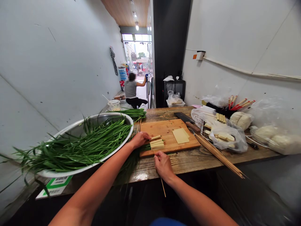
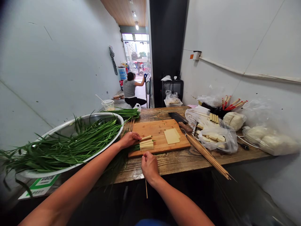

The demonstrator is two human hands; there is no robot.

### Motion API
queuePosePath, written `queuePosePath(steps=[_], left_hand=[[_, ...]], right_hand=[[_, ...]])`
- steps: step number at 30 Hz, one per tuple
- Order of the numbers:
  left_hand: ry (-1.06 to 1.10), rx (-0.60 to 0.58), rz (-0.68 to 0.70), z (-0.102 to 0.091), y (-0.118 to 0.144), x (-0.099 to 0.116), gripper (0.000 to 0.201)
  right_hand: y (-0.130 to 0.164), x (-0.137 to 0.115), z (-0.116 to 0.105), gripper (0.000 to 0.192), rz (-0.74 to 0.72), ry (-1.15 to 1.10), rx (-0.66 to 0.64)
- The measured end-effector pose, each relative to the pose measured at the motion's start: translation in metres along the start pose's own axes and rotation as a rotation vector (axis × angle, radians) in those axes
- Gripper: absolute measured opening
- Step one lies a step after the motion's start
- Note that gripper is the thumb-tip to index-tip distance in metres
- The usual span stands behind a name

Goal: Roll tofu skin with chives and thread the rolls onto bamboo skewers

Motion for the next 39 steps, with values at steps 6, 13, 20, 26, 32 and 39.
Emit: queuePosePath(steps=[6, 13, 20, 26, 32, 39], left_hand=[[0.005, -0.01, -0.006, 0.0, 0.0, -0.001, 0.02], [0.018, -0.009, -0.001, 0.002, -0.002, -0.003, 0.021], [0.049, -0.003, -0.015, -0.001, -0.001, -0.003, 0.024], [0.044, -0.004, -0.017, -0.002, -0.001, -0.001, 0.029], [0.01, 0.005, -0.03, -0.004, 0.001, 0.001, 0.031], [0.0, 0.02, -0.025, -0.003, 0.0, 0.0, 0.03]], right_hand=[[-0.003, 0.002, 0.0, 0.013, 0.007, 0.074, 0.009], [-0.007, 0.001, 0.001, 0.012, -0.001, 0.142, 0.024], [-0.011, 0.0, 0.005, 0.011, 0.004, 0.177, 0.031], [-0.015, 0.0, 0.007, 0.011, 0.018, 0.181, 0.04], [-0.018, -0.002, 0.007, 0.01, 0.017, 0.187, 0.022], [-0.022, -0.004, 0.005, 0.01, 0.046, 0.181, 0.016]])
Point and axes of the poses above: each hand's wrist, its own y-axis away from the middle knuckle, its own z-axis out of the palm, x = y × z, the point moved 3 cm from there along -y, towards the middle knuckle, and after that the axes turned 9 degrees about -z, right-handed, at the moved point
